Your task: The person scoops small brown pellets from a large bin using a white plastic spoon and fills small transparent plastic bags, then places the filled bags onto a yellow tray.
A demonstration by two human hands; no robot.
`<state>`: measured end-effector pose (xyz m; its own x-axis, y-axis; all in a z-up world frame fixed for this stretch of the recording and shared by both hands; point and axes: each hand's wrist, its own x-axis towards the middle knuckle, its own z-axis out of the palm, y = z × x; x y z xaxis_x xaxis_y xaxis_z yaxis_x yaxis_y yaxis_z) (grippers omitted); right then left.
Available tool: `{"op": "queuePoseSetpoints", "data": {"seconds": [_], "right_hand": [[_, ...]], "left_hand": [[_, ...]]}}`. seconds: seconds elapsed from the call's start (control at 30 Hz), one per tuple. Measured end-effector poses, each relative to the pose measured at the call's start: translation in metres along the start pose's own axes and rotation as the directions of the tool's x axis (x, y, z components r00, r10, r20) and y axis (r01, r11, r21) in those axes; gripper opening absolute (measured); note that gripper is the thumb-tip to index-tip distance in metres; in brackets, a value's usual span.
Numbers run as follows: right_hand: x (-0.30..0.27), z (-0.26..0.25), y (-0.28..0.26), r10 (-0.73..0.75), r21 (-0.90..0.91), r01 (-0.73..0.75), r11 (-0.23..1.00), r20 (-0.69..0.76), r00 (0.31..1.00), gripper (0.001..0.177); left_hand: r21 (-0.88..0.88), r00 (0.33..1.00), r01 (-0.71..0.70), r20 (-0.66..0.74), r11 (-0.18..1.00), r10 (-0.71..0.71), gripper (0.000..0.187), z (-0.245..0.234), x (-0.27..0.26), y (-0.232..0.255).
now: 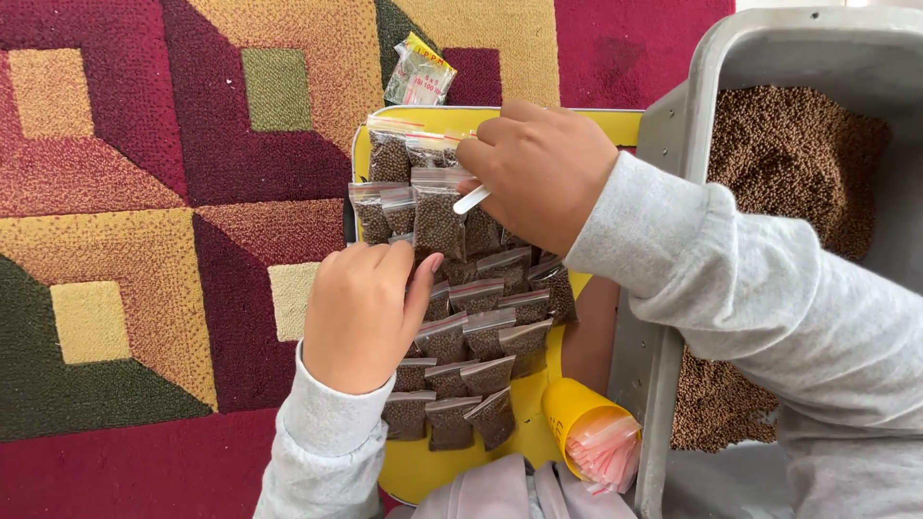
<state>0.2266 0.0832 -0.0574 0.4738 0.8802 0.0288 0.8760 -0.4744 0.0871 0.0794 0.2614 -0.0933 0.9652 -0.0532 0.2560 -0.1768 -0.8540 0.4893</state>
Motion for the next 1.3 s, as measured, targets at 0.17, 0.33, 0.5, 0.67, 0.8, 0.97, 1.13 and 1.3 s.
{"op": "queuePoseSetpoints", "data": {"seconds": [0.17,0.33,0.5,0.67,0.8,0.97,1.13,1.3], "right_hand": [[-0.003,-0.027,-0.002,-0.013,0.111,0.022,0.994,-0.084,0.996,0.018],[-0.025,-0.065,-0.013,-0.061,0.174,0.092,0.98,-0.179,0.982,0.015],[-0.063,-0.106,-0.031,-0.071,0.283,0.116,0.952,-0.164,0.984,0.006],[-0.111,-0.125,-0.043,-0.096,0.348,0.118,0.93,-0.079,0.992,0.012],[-0.151,-0.121,-0.059,-0.105,0.442,0.101,0.891,-0.015,0.994,0.011],[-0.18,-0.104,-0.083,-0.092,0.41,0.102,0.906,-0.044,0.995,0.012],[-0.191,-0.088,-0.092,-0.091,0.422,0.101,0.901,-0.045,0.995,0.013],[-0.196,-0.088,-0.097,-0.057,0.393,0.061,0.917,-0.021,0.998,0.012]], "left_hand": [[-0.036,1.0,-0.01,-0.004,0.999,0.009,0.022,-0.015,-0.007,0.006],[-0.06,1.0,-0.019,-0.008,0.998,0.018,0.025,-0.037,-0.019,0.027],[-0.102,0.997,-0.075,-0.032,0.992,0.072,0.018,-0.056,-0.037,0.061],[-0.207,0.989,-0.149,-0.015,0.967,0.15,0.014,-0.06,-0.056,0.1],[-0.268,0.97,-0.201,0.077,0.942,0.229,0.011,-0.048,-0.074,0.126],[-0.252,0.949,-0.28,0.072,0.927,0.306,0.006,-0.022,-0.087,0.144],[-0.244,0.96,-0.248,0.064,0.937,0.271,0.006,-0.006,-0.097,0.149],[-0.25,0.974,-0.197,0.063,0.948,0.219,0.006,-0.008,-0.099,0.151]]}}
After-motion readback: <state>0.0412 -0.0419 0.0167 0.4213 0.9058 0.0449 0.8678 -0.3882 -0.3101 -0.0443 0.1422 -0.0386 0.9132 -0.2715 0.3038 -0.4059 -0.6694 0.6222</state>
